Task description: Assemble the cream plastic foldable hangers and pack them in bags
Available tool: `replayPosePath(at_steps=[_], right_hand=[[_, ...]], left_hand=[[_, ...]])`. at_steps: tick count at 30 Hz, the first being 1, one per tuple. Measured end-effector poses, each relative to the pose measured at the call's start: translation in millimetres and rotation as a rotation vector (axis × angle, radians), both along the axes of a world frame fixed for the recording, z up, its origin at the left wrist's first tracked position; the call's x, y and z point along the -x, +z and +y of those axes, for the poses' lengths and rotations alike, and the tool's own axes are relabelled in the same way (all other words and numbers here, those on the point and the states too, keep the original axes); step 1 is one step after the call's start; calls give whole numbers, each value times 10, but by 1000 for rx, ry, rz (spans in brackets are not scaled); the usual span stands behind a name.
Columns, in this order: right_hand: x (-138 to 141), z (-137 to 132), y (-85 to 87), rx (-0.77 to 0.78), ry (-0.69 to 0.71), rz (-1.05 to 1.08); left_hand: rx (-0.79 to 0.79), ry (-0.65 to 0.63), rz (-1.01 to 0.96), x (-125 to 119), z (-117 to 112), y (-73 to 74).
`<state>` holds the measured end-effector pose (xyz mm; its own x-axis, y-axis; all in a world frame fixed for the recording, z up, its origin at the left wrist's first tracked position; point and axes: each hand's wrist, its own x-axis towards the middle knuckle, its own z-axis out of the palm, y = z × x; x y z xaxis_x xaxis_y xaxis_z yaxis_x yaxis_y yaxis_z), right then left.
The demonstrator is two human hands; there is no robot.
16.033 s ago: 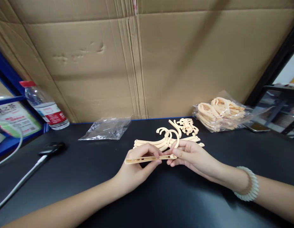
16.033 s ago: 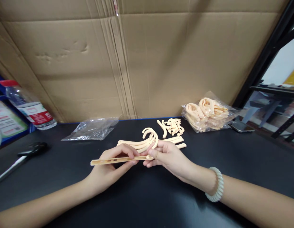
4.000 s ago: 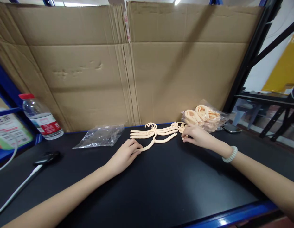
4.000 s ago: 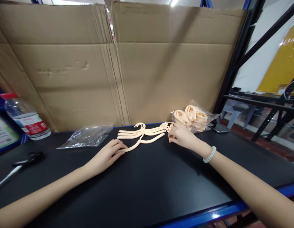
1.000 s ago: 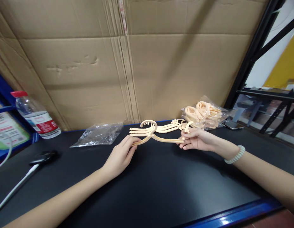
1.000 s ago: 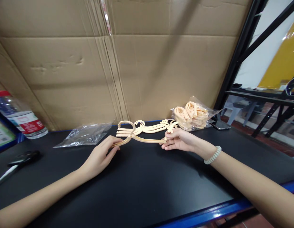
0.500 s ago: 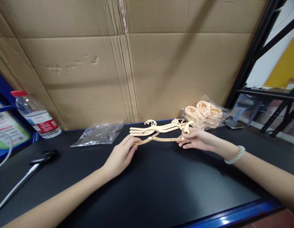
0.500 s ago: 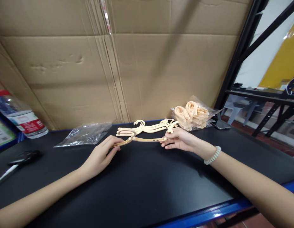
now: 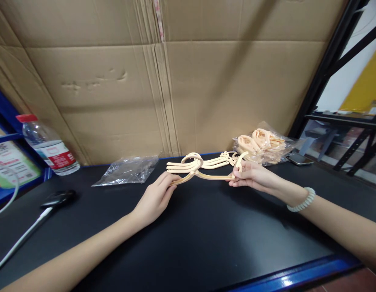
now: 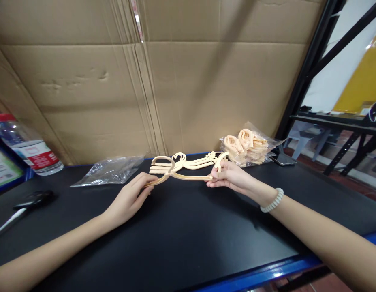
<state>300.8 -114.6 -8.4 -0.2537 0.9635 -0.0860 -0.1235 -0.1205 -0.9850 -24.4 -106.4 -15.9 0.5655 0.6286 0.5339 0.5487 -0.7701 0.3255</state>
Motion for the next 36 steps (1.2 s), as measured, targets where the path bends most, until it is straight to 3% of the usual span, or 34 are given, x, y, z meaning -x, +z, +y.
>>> replayPosePath(at_steps=[16, 23, 31, 36], right_hand=[[73, 11, -90, -95, -127, -34], [110, -27, -34, -113, -122, 42], [-34, 70, -30, -165, -145, 144], [-209, 147, 65, -193, -288, 69]], left_hand=[[16, -10, -8, -2, -12, -4], [24, 32, -24, 11, 21, -42], [62, 93, -47, 21, 19, -31], [30, 127, 23, 28, 29, -21]])
